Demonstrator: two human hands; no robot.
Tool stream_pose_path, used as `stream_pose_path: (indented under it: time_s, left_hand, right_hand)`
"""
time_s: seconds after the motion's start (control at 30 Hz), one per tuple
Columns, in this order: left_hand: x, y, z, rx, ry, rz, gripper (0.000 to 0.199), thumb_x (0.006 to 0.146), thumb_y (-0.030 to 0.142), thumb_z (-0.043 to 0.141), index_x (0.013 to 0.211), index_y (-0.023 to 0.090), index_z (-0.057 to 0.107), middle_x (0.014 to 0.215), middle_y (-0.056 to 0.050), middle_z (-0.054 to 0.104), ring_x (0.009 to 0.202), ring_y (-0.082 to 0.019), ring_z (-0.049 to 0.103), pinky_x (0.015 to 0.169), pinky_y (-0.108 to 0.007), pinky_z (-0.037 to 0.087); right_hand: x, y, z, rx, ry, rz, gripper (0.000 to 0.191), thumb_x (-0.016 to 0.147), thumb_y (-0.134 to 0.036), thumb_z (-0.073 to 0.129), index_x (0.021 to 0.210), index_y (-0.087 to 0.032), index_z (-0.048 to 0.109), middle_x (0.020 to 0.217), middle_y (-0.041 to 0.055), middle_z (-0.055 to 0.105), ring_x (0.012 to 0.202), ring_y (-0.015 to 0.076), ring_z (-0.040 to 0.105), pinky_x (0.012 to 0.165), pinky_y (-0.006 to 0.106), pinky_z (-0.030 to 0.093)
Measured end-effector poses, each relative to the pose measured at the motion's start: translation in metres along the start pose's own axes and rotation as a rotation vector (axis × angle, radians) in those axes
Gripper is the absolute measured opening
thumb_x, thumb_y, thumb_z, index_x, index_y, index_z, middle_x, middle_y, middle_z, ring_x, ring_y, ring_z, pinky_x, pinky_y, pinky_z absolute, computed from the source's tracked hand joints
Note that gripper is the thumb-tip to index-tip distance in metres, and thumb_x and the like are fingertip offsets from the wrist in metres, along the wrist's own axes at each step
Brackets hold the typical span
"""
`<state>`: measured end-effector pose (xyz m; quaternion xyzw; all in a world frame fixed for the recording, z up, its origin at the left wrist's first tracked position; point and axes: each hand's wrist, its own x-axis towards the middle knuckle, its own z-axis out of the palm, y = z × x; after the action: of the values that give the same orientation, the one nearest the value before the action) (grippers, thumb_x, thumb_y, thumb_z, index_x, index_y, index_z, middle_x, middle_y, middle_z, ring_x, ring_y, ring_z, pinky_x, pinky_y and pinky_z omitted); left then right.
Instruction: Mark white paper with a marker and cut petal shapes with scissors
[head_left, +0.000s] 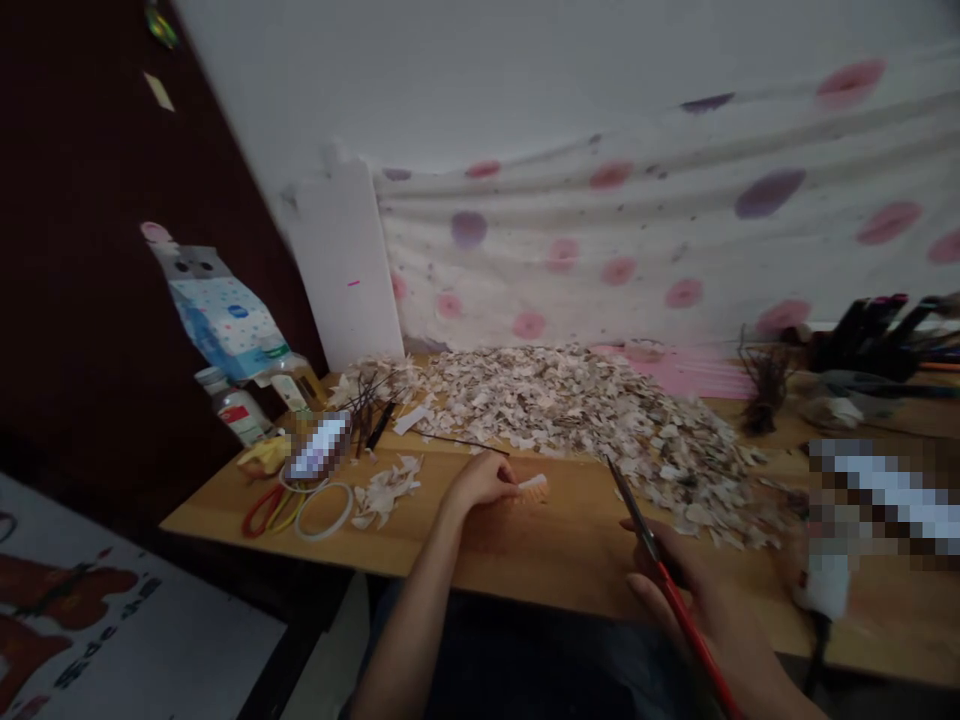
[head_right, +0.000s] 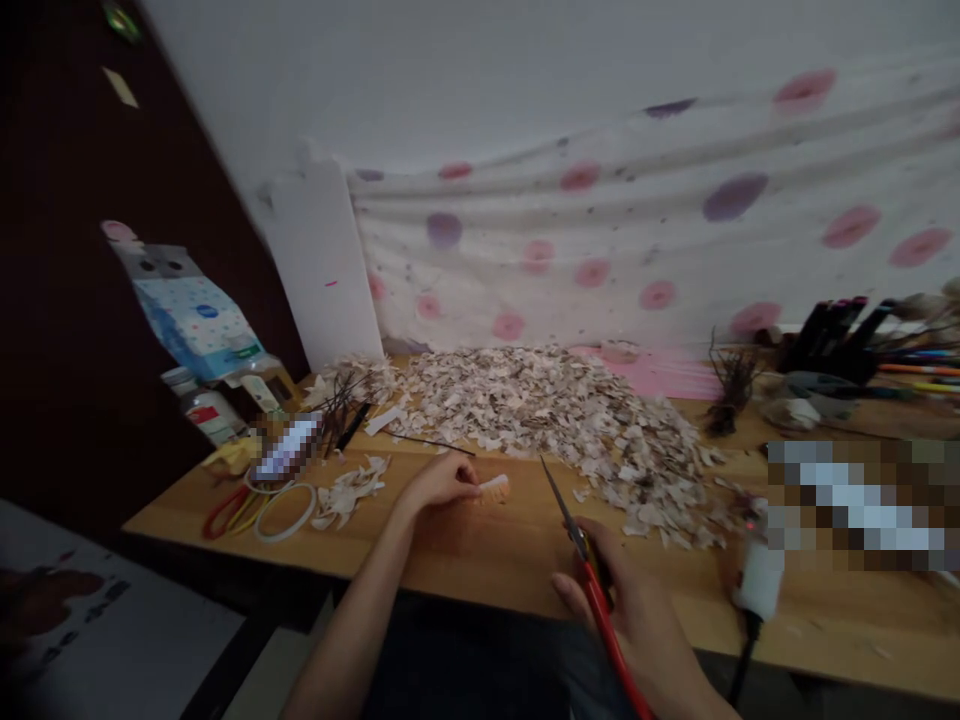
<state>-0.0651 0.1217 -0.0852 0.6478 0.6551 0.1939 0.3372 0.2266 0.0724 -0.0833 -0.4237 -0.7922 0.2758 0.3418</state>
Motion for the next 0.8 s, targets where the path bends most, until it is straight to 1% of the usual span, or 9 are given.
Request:
stream_pose_path:
  time_s: [0.07, 0.13, 0.27, 0.37, 0.47, 0.6, 0.7, 0.77, 0.8]
  left_hand:
    - [-0.001, -0.001, 0.0, -0.055, 0.065, 0.001, 0.02, 0.087, 0.027, 0.069, 0.074, 0.014, 0.062, 0.068, 0.004, 0.061, 0.063, -0.012, 0.06, 0.066, -0.03, 0.052]
    - [-0.004, -0.001, 0.001, -0.129, 0.15, 0.011, 0.016, 0.084, 0.022, 0.07, 0.073, 0.014, 0.062, 0.068, 0.003, 0.061, 0.065, -0.013, 0.06, 0.066, -0.029, 0.051]
    - [-0.011, 0.008, -0.002, -0.306, 0.294, 0.062, 0.009, 0.078, 0.018, 0.071, 0.077, 0.016, 0.062, 0.072, 0.0, 0.066, 0.071, -0.014, 0.065, 0.067, -0.025, 0.049]
    - [-0.022, 0.02, -0.007, -0.413, 0.352, 0.122, 0.017, 0.078, 0.019, 0.071, 0.092, 0.016, 0.061, 0.08, -0.002, 0.07, 0.077, -0.014, 0.067, 0.07, -0.024, 0.05]
    - [-0.033, 0.03, -0.013, -0.459, 0.363, 0.173, 0.025, 0.08, 0.02, 0.071, 0.103, 0.017, 0.061, 0.088, -0.003, 0.072, 0.083, -0.014, 0.069, 0.073, -0.024, 0.051]
    - [-0.038, 0.025, -0.018, -0.406, 0.378, 0.159, 0.016, 0.078, 0.015, 0.07, 0.093, 0.017, 0.067, 0.089, -0.004, 0.073, 0.082, -0.016, 0.069, 0.072, -0.026, 0.053]
    - [-0.039, 0.011, -0.021, -0.297, 0.425, 0.094, 0.011, 0.074, 0.013, 0.071, 0.084, 0.017, 0.069, 0.084, -0.004, 0.074, 0.08, -0.018, 0.07, 0.074, -0.028, 0.053]
    - [-0.043, -0.001, -0.033, -0.204, 0.489, 0.045, 0.012, 0.074, 0.018, 0.074, 0.086, 0.018, 0.07, 0.09, -0.005, 0.075, 0.087, -0.02, 0.069, 0.081, -0.03, 0.053]
    - [-0.047, -0.008, -0.043, -0.153, 0.544, 0.014, 0.014, 0.075, 0.022, 0.073, 0.089, 0.019, 0.07, 0.097, -0.006, 0.075, 0.094, -0.022, 0.068, 0.087, -0.032, 0.051]
  right_hand:
    - [0.0, 0.008, 0.002, -0.004, -0.006, -0.012, 0.045, 0.088, -0.052, 0.053, 0.12, -0.021, 0.056, 0.072, 0.0009, 0.066, 0.063, 0.0211, 0.066, 0.059, 0.029, 0.052]
    - [0.001, 0.014, 0.004, -0.014, 0.018, -0.018, 0.046, 0.087, -0.054, 0.053, 0.118, -0.021, 0.057, 0.074, 0.0027, 0.069, 0.066, 0.0232, 0.069, 0.058, 0.03, 0.054]
    - [0.005, 0.008, 0.001, -0.057, 0.029, -0.033, 0.044, 0.085, -0.053, 0.053, 0.113, -0.02, 0.059, 0.081, 0.0063, 0.074, 0.073, 0.0261, 0.073, 0.06, 0.03, 0.058]
    - [0.007, -0.001, -0.005, -0.082, 0.03, -0.051, 0.042, 0.084, -0.052, 0.053, 0.111, -0.02, 0.058, 0.078, 0.0061, 0.075, 0.069, 0.0254, 0.074, 0.058, 0.029, 0.058]
    - [0.005, 0.002, -0.008, -0.092, 0.014, -0.07, 0.04, 0.087, -0.05, 0.052, 0.114, -0.021, 0.057, 0.079, 0.0053, 0.075, 0.072, 0.0251, 0.074, 0.058, 0.028, 0.058]
    - [0.0, 0.009, -0.005, -0.078, -0.034, -0.077, 0.039, 0.089, -0.048, 0.053, 0.119, -0.023, 0.056, 0.082, 0.0039, 0.074, 0.078, 0.0245, 0.074, 0.063, 0.027, 0.058]
    - [-0.003, 0.007, 0.002, -0.054, 0.038, -0.035, 0.039, 0.09, -0.049, 0.051, 0.118, -0.023, 0.056, 0.085, 0.0042, 0.074, 0.075, 0.0245, 0.073, 0.063, 0.028, 0.057]
    - [-0.004, 0.005, 0.005, -0.05, 0.093, -0.01, 0.041, 0.09, -0.051, 0.049, 0.119, -0.023, 0.056, 0.086, 0.0044, 0.074, 0.074, 0.0249, 0.072, 0.063, 0.03, 0.056]
    - [-0.004, 0.005, 0.006, -0.049, 0.101, -0.011, 0.042, 0.089, -0.052, 0.049, 0.119, -0.023, 0.056, 0.084, 0.0042, 0.074, 0.072, 0.0248, 0.071, 0.062, 0.03, 0.056]
